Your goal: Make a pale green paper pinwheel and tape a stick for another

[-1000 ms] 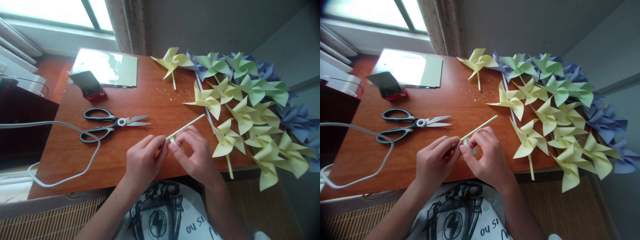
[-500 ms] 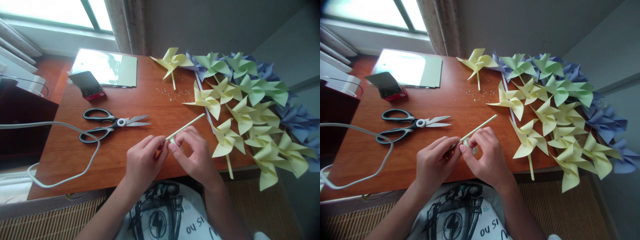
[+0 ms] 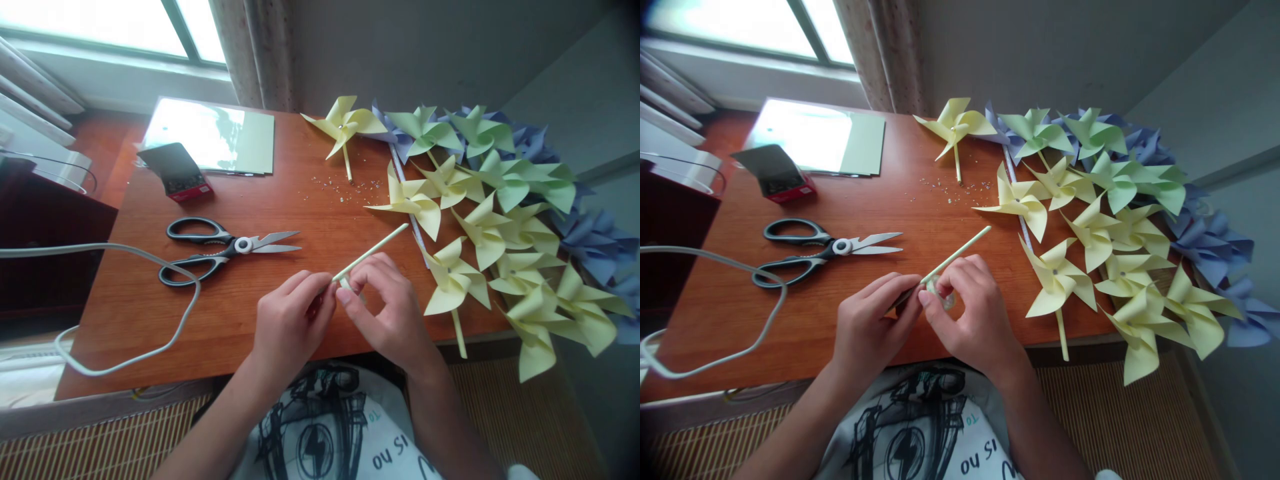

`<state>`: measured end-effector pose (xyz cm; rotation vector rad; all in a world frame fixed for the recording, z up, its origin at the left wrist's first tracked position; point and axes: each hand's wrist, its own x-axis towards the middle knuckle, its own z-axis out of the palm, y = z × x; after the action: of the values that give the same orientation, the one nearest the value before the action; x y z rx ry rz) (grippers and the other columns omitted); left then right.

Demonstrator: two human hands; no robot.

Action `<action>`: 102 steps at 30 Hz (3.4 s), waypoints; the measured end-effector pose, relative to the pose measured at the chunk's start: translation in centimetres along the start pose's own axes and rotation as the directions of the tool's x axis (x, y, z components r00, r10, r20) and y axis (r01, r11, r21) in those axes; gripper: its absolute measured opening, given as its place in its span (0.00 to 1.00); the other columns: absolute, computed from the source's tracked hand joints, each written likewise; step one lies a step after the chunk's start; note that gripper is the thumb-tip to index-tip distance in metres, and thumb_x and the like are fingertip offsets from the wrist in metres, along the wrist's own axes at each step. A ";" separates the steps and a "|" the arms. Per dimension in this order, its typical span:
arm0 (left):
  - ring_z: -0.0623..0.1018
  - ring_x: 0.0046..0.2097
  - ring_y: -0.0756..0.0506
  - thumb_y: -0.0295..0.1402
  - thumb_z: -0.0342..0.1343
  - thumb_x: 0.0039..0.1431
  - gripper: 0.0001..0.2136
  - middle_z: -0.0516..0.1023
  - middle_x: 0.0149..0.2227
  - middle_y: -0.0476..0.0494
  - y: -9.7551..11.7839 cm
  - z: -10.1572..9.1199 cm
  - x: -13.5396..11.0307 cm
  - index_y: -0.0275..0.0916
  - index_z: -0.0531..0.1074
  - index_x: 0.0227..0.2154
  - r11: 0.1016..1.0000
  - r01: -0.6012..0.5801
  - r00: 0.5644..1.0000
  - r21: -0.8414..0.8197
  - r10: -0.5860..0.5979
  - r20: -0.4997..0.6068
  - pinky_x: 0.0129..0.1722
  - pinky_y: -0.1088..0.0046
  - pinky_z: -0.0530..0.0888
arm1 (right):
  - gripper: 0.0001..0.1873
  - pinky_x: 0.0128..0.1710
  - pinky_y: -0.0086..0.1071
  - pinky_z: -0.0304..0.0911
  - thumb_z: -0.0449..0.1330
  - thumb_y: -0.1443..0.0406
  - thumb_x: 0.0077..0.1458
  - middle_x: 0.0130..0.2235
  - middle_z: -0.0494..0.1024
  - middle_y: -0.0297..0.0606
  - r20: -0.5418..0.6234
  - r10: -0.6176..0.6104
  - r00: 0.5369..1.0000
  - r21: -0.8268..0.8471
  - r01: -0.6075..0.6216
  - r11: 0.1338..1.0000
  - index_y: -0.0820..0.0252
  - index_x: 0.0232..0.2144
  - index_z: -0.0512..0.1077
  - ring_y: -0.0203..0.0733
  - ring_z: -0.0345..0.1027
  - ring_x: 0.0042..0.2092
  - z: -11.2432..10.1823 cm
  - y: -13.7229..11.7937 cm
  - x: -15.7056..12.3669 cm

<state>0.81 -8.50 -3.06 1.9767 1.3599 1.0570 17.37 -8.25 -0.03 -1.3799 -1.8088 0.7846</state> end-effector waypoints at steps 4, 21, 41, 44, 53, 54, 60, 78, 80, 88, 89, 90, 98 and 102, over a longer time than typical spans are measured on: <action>0.72 0.29 0.52 0.25 0.56 0.65 0.03 0.74 0.30 0.48 0.1 -0.1 0.2 0.36 0.74 0.38 0.997 0.019 0.999 -0.074 -0.016 0.045 0.30 0.77 0.68 | 0.12 0.39 0.39 0.61 0.60 0.67 0.60 0.30 0.70 0.35 0.009 -0.010 1.000 -0.013 0.010 1.000 0.56 0.27 0.62 0.44 0.63 0.38 -0.1 0.0 0.1; 0.70 0.26 0.53 0.24 0.57 0.63 0.03 0.73 0.28 0.50 0.5 -0.4 0.4 0.36 0.74 0.35 0.990 0.004 1.000 -0.139 0.000 0.030 0.27 0.79 0.67 | 0.12 0.40 0.39 0.60 0.61 0.69 0.60 0.30 0.69 0.33 0.017 -0.038 0.999 -0.032 0.038 0.999 0.56 0.27 0.61 0.43 0.61 0.38 -0.3 -0.3 -0.2; 0.68 0.25 0.55 0.23 0.60 0.61 0.04 0.71 0.26 0.52 0.9 -0.2 0.2 0.37 0.74 0.35 0.996 -0.073 0.994 -0.051 0.069 -0.086 0.27 0.81 0.67 | 0.06 0.45 0.44 0.63 0.59 0.70 0.59 0.36 0.74 0.37 -0.073 0.020 0.997 -0.032 -0.022 0.999 0.55 0.32 0.68 0.48 0.66 0.43 0.4 -0.9 -0.1; 0.67 0.24 0.55 0.22 0.60 0.61 0.04 0.71 0.26 0.52 1.0 -0.3 0.2 0.37 0.74 0.35 0.995 -0.077 0.993 -0.061 0.071 -0.092 0.26 0.81 0.67 | 0.06 0.45 0.43 0.64 0.59 0.70 0.60 0.36 0.75 0.37 -0.082 0.026 0.996 0.004 -0.025 1.000 0.55 0.31 0.68 0.47 0.66 0.43 0.5 -0.9 -0.1; 0.70 0.24 0.55 0.23 0.60 0.61 0.03 0.74 0.26 0.51 1.1 -0.5 0.4 0.37 0.74 0.34 0.998 -0.035 0.994 -0.055 0.028 -0.108 0.26 0.80 0.68 | 0.04 0.45 0.42 0.64 0.60 0.70 0.59 0.36 0.74 0.37 -0.032 0.030 0.999 0.044 -0.029 0.999 0.55 0.34 0.70 0.47 0.66 0.43 0.3 -0.9 -0.2; 0.69 0.24 0.55 0.24 0.59 0.62 0.03 0.74 0.26 0.51 1.1 -0.5 0.4 0.37 0.74 0.34 0.998 -0.034 0.994 -0.052 0.028 -0.106 0.25 0.80 0.68 | 0.04 0.44 0.42 0.64 0.60 0.70 0.59 0.36 0.74 0.37 -0.034 0.031 0.999 0.044 -0.030 0.999 0.55 0.34 0.70 0.47 0.66 0.43 0.4 -0.9 -0.2; 0.71 0.25 0.54 0.25 0.59 0.62 0.02 0.74 0.27 0.50 1.0 -0.4 0.1 0.37 0.75 0.36 0.999 -0.051 0.993 0.012 0.052 -0.107 0.27 0.81 0.70 | 0.06 0.44 0.42 0.64 0.59 0.71 0.59 0.36 0.75 0.36 -0.046 0.041 0.998 0.042 -0.039 0.998 0.55 0.34 0.70 0.47 0.66 0.43 0.5 -0.9 -0.1; 0.70 0.24 0.54 0.26 0.59 0.62 0.03 0.74 0.25 0.51 1.6 -0.8 0.5 0.38 0.75 0.33 0.999 0.033 0.988 0.016 -0.030 -0.151 0.26 0.79 0.69 | 0.06 0.43 0.43 0.64 0.60 0.70 0.56 0.34 0.73 0.37 -0.132 0.022 0.991 -0.062 -0.031 0.998 0.55 0.32 0.67 0.48 0.65 0.40 0.8 -1.1 -0.3; 0.70 0.24 0.53 0.26 0.59 0.62 0.03 0.74 0.25 0.51 1.6 -0.8 0.6 0.38 0.75 0.32 0.999 0.029 0.989 0.015 -0.027 -0.143 0.27 0.78 0.69 | 0.06 0.42 0.43 0.65 0.60 0.70 0.56 0.34 0.73 0.37 -0.127 0.030 0.991 -0.057 -0.037 0.998 0.54 0.32 0.67 0.48 0.65 0.40 0.7 -1.0 -0.2; 0.70 0.24 0.54 0.25 0.60 0.62 0.02 0.74 0.25 0.51 1.3 -0.6 0.4 0.37 0.75 0.33 1.000 0.017 0.992 0.017 -0.015 -0.125 0.27 0.78 0.68 | 0.06 0.42 0.43 0.64 0.59 0.70 0.56 0.34 0.72 0.38 -0.075 0.037 0.997 -0.038 -0.040 0.998 0.55 0.31 0.66 0.48 0.65 0.41 0.5 -1.0 -0.4; 0.70 0.24 0.54 0.26 0.59 0.62 0.02 0.74 0.25 0.51 1.3 -0.5 0.4 0.37 0.75 0.33 1.000 0.021 0.992 0.020 -0.018 -0.122 0.27 0.78 0.68 | 0.06 0.42 0.43 0.64 0.59 0.71 0.56 0.34 0.72 0.38 -0.072 0.038 0.997 -0.037 -0.041 0.998 0.55 0.31 0.66 0.48 0.65 0.41 0.4 -1.0 -0.4; 0.71 0.24 0.54 0.26 0.60 0.62 0.02 0.74 0.25 0.51 1.3 -0.5 0.4 0.37 0.75 0.33 0.999 0.023 0.993 0.023 -0.020 -0.119 0.27 0.78 0.68 | 0.06 0.42 0.43 0.64 0.59 0.71 0.56 0.34 0.72 0.38 -0.070 0.039 0.997 -0.036 -0.041 0.999 0.55 0.31 0.66 0.48 0.65 0.41 0.4 -1.0 -0.4; 0.69 0.24 0.54 0.26 0.60 0.62 0.02 0.73 0.25 0.52 1.2 -0.5 0.3 0.36 0.76 0.33 0.999 0.020 0.994 0.047 -0.015 -0.108 0.27 0.78 0.67 | 0.07 0.43 0.43 0.63 0.59 0.71 0.57 0.34 0.72 0.38 -0.072 0.029 0.997 -0.053 -0.032 0.998 0.56 0.31 0.65 0.47 0.64 0.41 0.6 -1.0 -0.3; 0.69 0.25 0.54 0.26 0.60 0.62 0.02 0.72 0.25 0.52 1.1 -0.4 0.3 0.36 0.76 0.33 0.998 0.006 0.994 0.055 0.000 -0.108 0.27 0.77 0.67 | 0.07 0.42 0.42 0.63 0.59 0.71 0.57 0.34 0.72 0.38 -0.074 0.025 0.997 -0.057 -0.029 0.998 0.57 0.30 0.65 0.47 0.64 0.41 0.6 -1.0 -0.3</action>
<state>1.10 -8.67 -1.86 1.9813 1.4628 1.1516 16.37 -8.79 0.34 -1.4550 -1.7720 0.6909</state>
